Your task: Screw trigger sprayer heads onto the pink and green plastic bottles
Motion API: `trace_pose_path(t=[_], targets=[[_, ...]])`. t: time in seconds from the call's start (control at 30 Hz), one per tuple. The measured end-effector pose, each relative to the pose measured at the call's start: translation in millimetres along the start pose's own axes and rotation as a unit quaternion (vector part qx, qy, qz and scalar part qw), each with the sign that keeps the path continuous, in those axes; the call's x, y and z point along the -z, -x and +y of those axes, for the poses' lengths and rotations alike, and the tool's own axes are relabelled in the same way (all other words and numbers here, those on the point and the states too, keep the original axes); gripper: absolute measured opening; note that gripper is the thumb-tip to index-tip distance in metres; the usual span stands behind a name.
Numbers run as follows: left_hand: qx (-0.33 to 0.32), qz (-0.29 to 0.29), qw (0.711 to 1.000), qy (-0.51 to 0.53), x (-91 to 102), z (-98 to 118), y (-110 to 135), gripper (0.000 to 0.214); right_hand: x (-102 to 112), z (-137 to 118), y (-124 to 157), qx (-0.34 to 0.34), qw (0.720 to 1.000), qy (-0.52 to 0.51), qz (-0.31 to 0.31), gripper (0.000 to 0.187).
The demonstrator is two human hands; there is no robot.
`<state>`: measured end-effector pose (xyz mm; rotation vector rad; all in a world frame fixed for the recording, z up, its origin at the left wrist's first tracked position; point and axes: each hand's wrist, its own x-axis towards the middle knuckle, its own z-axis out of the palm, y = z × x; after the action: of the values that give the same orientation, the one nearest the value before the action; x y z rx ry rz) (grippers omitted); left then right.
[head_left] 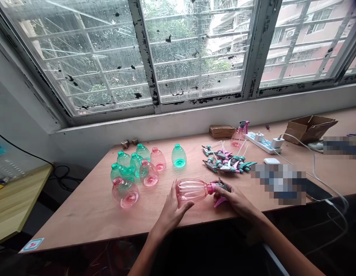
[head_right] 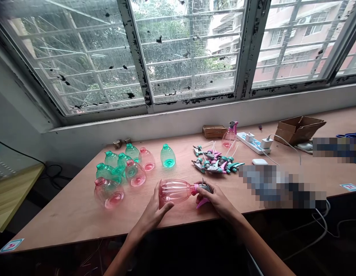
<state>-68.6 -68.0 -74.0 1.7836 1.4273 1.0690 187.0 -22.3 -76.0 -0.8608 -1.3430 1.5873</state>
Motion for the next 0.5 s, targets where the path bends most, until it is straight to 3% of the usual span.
trace_pose_path(t=[0.13,0.5], targets=[[0.015,0.001,1.0,0.019,1.1,0.7,0.0,0.074,2.8,1.0,-0.5,0.004,1.0,-0.022,0.001,0.05],[-0.015,-0.012,0.998,0.062,2.5,2.7,-3.3,0.092,2.7,7.2,1.0,-0.005,1.0,-0.013,-0.006,0.046]])
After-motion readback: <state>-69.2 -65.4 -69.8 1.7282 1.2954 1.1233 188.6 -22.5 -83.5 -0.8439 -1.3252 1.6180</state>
